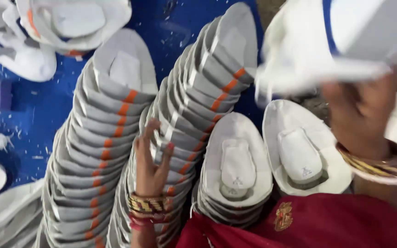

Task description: The person sorts and inspects stacked shoe upper components in a manufacturing facility.

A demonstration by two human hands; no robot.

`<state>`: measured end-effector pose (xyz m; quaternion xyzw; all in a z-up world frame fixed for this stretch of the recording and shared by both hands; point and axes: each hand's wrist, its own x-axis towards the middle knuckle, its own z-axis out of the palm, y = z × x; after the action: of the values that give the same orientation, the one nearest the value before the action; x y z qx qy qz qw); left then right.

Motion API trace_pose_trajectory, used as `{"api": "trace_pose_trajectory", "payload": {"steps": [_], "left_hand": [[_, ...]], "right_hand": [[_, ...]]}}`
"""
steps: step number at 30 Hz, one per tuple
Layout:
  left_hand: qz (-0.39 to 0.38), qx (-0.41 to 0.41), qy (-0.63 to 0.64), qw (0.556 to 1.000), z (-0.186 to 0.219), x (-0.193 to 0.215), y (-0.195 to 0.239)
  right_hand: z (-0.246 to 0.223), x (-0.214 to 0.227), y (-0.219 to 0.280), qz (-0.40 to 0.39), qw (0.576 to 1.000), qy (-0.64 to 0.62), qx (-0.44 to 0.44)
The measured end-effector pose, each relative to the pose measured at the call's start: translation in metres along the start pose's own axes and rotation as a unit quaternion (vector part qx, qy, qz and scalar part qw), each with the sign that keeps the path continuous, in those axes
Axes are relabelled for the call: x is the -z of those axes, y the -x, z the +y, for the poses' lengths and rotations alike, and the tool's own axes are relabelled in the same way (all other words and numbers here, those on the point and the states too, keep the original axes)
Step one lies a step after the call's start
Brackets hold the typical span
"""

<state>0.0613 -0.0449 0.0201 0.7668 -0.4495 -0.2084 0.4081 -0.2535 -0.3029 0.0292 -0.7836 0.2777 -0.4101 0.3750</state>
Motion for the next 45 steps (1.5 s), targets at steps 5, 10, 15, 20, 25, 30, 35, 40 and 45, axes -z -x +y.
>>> {"api": "trace_pose_trajectory", "payload": {"steps": [5, 10, 15, 20, 25, 30, 35, 40, 45], "left_hand": [[-0.035, -0.044, -0.14, 0.988, -0.032, -0.012, -0.066], [-0.043, -0.05, -0.316, 0.946, -0.056, -0.035, -0.083], [-0.053, 0.096, -0.283, 0.953, -0.036, -0.03, -0.06], [-0.038, 0.128, -0.373, 0.918, -0.054, -0.036, -0.04], [-0.025, 0.155, -0.44, 0.884, -0.049, -0.038, -0.043], [-0.02, 0.143, -0.431, 0.891, -0.045, -0.042, -0.043], [-0.01, 0.108, -0.429, 0.897, -0.052, -0.037, -0.04], [-0.025, 0.121, -0.42, 0.899, -0.047, -0.038, -0.043], [-0.025, 0.139, -0.428, 0.893, -0.05, -0.041, -0.044]], "right_hand": [[0.125, -0.121, -0.066, 0.037, 0.998, 0.053, -0.024], [0.113, -0.19, -0.089, -0.109, 0.98, 0.071, -0.153], [0.097, -0.222, -0.106, -0.149, 0.987, 0.002, -0.06], [0.095, -0.28, -0.103, -0.134, 0.988, 0.031, -0.063], [0.11, -0.277, -0.093, -0.141, 0.988, 0.04, 0.046], [0.081, -0.253, -0.083, -0.108, 0.989, 0.04, -0.091], [0.103, -0.233, -0.116, -0.197, 0.968, -0.015, -0.154], [0.172, -0.193, -0.14, -0.188, 0.922, -0.234, -0.243], [0.2, -0.171, -0.13, -0.026, 0.969, -0.16, -0.184]]}}
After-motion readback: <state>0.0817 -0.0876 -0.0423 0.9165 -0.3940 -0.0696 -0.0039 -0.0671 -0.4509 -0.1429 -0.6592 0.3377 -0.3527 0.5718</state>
